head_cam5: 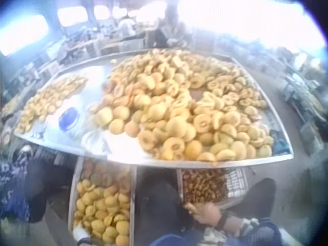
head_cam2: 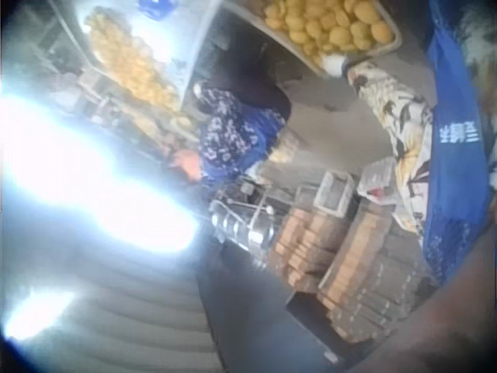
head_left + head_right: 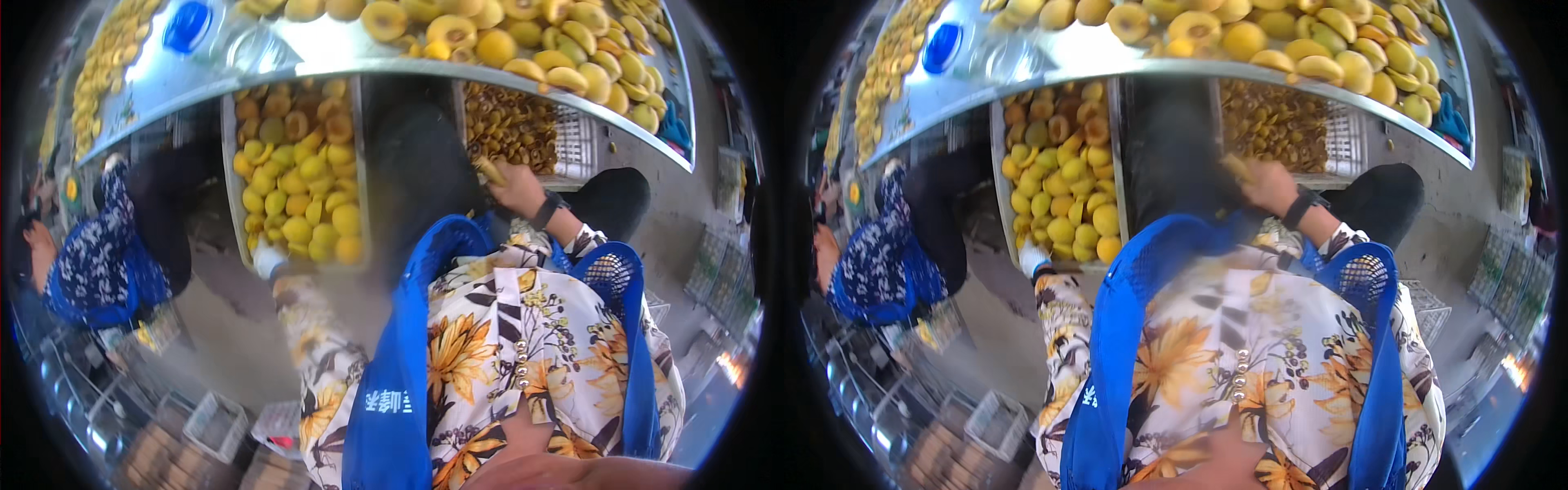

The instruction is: Processing apricots by removing pits and slicing them into halves at a sorting table.

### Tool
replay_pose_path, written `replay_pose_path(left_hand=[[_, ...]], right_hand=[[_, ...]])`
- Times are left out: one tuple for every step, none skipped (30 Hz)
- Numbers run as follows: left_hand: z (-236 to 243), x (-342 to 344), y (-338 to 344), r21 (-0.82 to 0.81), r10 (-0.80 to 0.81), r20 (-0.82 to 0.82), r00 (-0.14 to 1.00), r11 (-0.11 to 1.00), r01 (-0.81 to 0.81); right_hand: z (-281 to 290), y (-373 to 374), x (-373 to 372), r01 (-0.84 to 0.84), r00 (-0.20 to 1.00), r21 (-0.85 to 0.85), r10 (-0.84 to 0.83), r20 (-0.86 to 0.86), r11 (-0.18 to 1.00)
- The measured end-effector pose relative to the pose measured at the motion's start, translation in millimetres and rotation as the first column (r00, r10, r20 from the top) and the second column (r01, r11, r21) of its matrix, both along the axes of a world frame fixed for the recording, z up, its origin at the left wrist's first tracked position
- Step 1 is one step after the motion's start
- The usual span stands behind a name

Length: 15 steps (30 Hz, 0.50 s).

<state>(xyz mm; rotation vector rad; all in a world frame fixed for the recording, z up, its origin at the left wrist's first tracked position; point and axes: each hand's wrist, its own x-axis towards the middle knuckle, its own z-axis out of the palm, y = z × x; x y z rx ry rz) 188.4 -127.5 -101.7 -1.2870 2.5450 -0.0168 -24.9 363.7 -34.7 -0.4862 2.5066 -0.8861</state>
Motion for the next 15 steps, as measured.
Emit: replay_pose_path(left_hand=[[-24,59,-58,0.016,0.252,-0.197,0.947,0.967,-0.253],[2,-21,-5,-0.071,0.154,-0.141,0.978,0.984,-0.165],[61,-83,48,-0.197,0.095,-0.078,0.992,0.974,-0.109],[93,-112,77,-0.140,0.057,-0.310,0.949,0.985,-0.105],[113,-139,100,-0.082,0.042,-0.523,0.851,0.992,-0.099],[126,-164,119,-0.102,-0.168,-0.669,0.724,0.986,0.134],[137,-192,137,-0.164,-0.339,-0.780,0.526,0.922,0.350],[158,-226,160,-0.029,-0.271,-0.829,0.490,0.894,0.446],[157,-266,186,-0.059,-0.314,-0.869,0.384,0.834,0.549],[166,-297,213,-0.084,-0.399,-0.845,0.356,0.757,0.648],[182,-313,226,0.084,-0.286,-0.854,0.434,0.748,0.658],[205,-335,246,0.070,-0.435,-0.749,0.500,0.699,0.712],[194,-359,252,-0.079,-0.534,-0.768,0.353,0.627,0.775],[177,-383,253,-0.214,-0.684,-0.655,0.320,0.574,0.790],[155,-409,256,-0.154,-0.758,-0.576,0.305,0.467,0.871]], right_hand=[[34,-30,-8,-0.080,0.997,-0.123,0.079,-0.020,0.989],[26,-14,-10,0.043,0.999,-0.076,-0.040,0.033,0.996],[21,-4,-8,0.132,0.987,-0.067,-0.126,0.096,0.989],[25,-4,-8,0.147,0.986,-0.076,-0.140,0.085,0.986],[30,-3,-9,0.177,0.974,-0.079,-0.163,0.155,0.981],[35,-2,-10,0.205,0.957,-0.078,-0.183,0.226,0.976],[33,-1,-9,0.203,0.958,-0.081,-0.181,0.223,0.976],[31,0,-9,0.158,0.974,-0.046,-0.148,0.171,0.986],[28,5,-11,0.143,0.983,0.001,-0.142,0.114,0.990],[29,9,-12,0.175,0.979,0.009,-0.175,0.103,0.984],[40,-3,-13,0.089,0.993,-0.025,-0.086,0.079,0.996],[47,-5,-14,0.044,0.998,-0.031,-0.043,0.048,0.999],[46,-5,-12,0.050,0.998,-0.037,-0.049,0.038,0.998],[43,-6,-10,0.058,0.998,-0.082,-0.057,0.011,0.995],[40,-5,-7,0.090,0.996,-0.120,-0.092,-0.011,0.989]])
